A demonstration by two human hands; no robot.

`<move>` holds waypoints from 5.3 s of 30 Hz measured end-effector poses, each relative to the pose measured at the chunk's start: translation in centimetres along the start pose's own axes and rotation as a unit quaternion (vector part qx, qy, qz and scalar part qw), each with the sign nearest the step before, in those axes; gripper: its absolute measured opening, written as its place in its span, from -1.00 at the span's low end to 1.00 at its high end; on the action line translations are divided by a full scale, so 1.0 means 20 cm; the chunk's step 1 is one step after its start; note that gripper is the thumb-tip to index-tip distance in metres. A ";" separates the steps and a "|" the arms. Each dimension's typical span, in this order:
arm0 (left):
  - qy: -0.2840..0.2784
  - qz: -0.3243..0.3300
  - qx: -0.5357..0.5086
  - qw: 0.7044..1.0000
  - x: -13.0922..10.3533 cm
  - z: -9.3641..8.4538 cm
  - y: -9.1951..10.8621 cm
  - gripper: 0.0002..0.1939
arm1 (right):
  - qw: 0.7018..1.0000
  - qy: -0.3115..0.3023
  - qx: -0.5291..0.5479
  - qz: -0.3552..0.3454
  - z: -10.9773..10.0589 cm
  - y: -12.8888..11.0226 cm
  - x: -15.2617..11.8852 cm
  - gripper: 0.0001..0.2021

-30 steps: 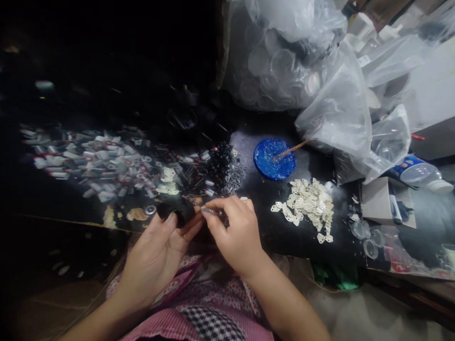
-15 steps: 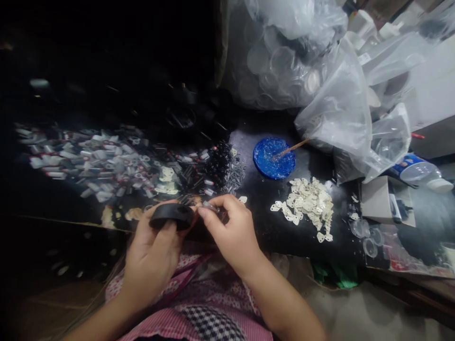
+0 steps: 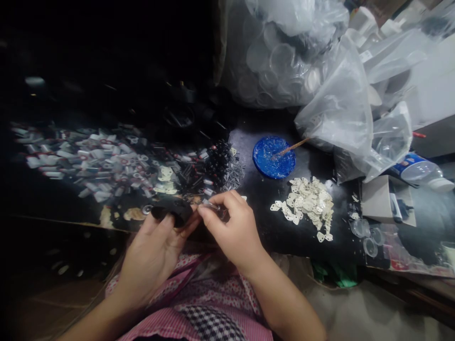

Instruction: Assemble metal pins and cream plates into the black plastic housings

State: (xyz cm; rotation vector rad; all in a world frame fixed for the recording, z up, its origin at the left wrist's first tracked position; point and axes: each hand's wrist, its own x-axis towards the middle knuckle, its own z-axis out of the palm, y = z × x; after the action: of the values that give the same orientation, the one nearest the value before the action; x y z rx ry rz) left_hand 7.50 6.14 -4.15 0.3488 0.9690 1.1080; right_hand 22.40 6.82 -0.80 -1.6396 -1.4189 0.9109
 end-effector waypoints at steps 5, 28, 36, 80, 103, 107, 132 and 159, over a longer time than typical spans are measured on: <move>-0.006 -0.022 0.030 0.999 0.00 0.02 0.04 -0.74 | 0.995 0.013 -0.046 -0.091 -0.01 -0.03 -0.02 -0.94; -0.088 -0.087 0.124 0.985 0.05 -0.06 0.05 -0.67 | 0.966 -0.056 -0.218 -0.126 -0.13 -0.04 -0.04 -0.84; -0.059 -0.117 0.047 0.990 0.03 0.00 0.05 -0.65 | 0.950 -0.045 -0.308 0.013 -0.30 0.15 0.01 -0.76; -0.098 -0.053 0.104 0.988 0.03 -0.05 0.05 -0.72 | 0.951 -0.062 -0.180 -0.242 -0.04 0.02 0.00 -0.89; 0.284 0.138 0.455 0.833 -0.16 -0.85 0.40 -0.49 | 0.969 -0.105 0.027 -0.222 0.10 -0.04 0.10 -0.90; 0.186 0.268 0.509 0.796 0.05 -0.52 0.56 -0.80 | 0.967 -0.076 0.023 -0.244 0.14 0.03 0.12 -0.89; 0.034 0.131 0.190 0.972 0.29 -0.11 0.49 -0.74 | 0.994 -0.060 0.070 -0.059 0.10 -0.07 0.11 -0.77; -0.013 -0.062 -0.052 0.997 0.09 -0.07 0.19 -0.83 | 0.978 -0.111 -0.158 -0.081 0.07 -0.07 0.17 -0.92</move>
State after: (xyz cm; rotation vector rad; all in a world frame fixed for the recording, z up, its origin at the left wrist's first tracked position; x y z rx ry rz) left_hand 4.26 9.13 -3.26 0.2154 0.8935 1.0333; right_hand 20.89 10.37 -0.23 -1.6542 -1.9023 0.8254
